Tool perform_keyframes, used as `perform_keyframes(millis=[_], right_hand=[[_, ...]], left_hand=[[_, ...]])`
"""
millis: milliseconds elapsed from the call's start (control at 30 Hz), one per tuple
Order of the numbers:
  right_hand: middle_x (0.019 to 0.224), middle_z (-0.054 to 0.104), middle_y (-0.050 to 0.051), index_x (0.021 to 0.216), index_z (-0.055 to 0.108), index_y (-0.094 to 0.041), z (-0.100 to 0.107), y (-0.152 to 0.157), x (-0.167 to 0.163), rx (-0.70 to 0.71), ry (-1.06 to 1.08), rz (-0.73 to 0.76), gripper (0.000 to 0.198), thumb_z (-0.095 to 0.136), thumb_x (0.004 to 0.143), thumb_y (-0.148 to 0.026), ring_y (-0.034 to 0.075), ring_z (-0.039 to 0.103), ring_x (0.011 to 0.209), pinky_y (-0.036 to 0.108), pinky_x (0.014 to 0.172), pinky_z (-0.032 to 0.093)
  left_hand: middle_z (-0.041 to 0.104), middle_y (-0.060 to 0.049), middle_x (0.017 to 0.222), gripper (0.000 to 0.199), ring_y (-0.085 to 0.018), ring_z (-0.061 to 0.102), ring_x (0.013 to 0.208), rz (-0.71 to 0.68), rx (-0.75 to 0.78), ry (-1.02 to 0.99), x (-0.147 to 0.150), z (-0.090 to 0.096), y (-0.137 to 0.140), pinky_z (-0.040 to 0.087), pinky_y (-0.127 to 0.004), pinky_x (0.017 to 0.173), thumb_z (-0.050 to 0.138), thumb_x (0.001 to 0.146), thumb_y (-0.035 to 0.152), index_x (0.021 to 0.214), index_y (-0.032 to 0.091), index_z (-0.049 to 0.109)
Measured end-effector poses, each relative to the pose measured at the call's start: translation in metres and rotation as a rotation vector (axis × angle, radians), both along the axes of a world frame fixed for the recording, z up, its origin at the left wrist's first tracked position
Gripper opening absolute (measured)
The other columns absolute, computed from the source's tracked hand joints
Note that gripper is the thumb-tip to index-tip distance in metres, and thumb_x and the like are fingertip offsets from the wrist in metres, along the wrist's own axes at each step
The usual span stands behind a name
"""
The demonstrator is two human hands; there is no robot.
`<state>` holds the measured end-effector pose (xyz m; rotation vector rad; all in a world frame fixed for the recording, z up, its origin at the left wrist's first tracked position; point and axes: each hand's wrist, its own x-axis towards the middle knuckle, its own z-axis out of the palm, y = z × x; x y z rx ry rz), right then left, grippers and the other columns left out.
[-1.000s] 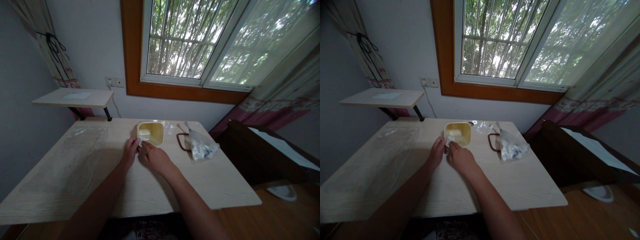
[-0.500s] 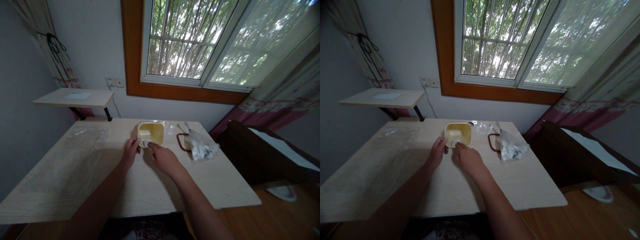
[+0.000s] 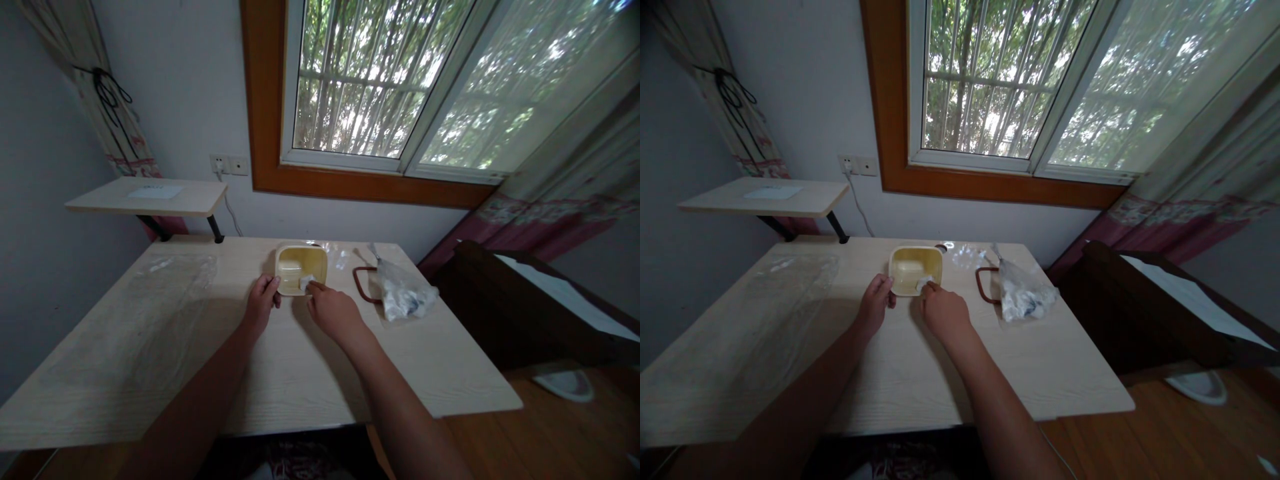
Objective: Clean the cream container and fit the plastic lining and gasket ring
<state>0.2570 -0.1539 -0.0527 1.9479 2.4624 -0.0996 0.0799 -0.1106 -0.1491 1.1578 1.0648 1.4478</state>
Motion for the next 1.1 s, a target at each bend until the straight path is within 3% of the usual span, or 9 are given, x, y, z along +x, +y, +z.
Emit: perform_keyframes(millis=[233, 433, 1100], right_hand=[[0.111, 0.074, 0.018, 0.120, 0.066, -0.015, 0.001, 0.010, -0.006, -0.007, -0.052, 0.027, 0.036, 0.037, 0.099, -0.019, 0.032, 0.074, 0.096, 0.043, 0.080, 0.057], [0.114, 0.072, 0.026, 0.122, 0.068, -0.009, 0.011, 0.018, -0.018, -0.142, -0.122, -0.001, 0.038, 0.039, 0.099, -0.018, 0.030, 0.072, 0.107, 0.040, 0.089, 0.055], [0.117, 0.071, 0.029, 0.117, 0.073, -0.007, 0.004, 0.062, -0.047, -0.172, -0.170, 0.064, 0.035, 0.047, 0.098, -0.022, 0.033, 0.071, 0.109, 0.040, 0.087, 0.057]], left_hand=[[0.053, 0.005, 0.053, 0.038, -0.009, 0.047, 0.046, -0.013, -0.008, -0.040, 0.001, -0.004, 0.003, 0.033, -0.021, 0.045, 0.064, 0.087, 0.055, 0.078, 0.021, 0.050], [0.053, 0.006, 0.053, 0.038, -0.009, 0.047, 0.045, -0.022, -0.002, -0.032, 0.000, -0.004, 0.003, 0.034, -0.021, 0.045, 0.064, 0.088, 0.055, 0.078, 0.021, 0.050], [0.052, 0.006, 0.051, 0.039, -0.009, 0.046, 0.045, -0.019, -0.015, -0.018, -0.001, -0.005, 0.003, 0.033, -0.021, 0.046, 0.062, 0.089, 0.057, 0.077, 0.021, 0.049]])
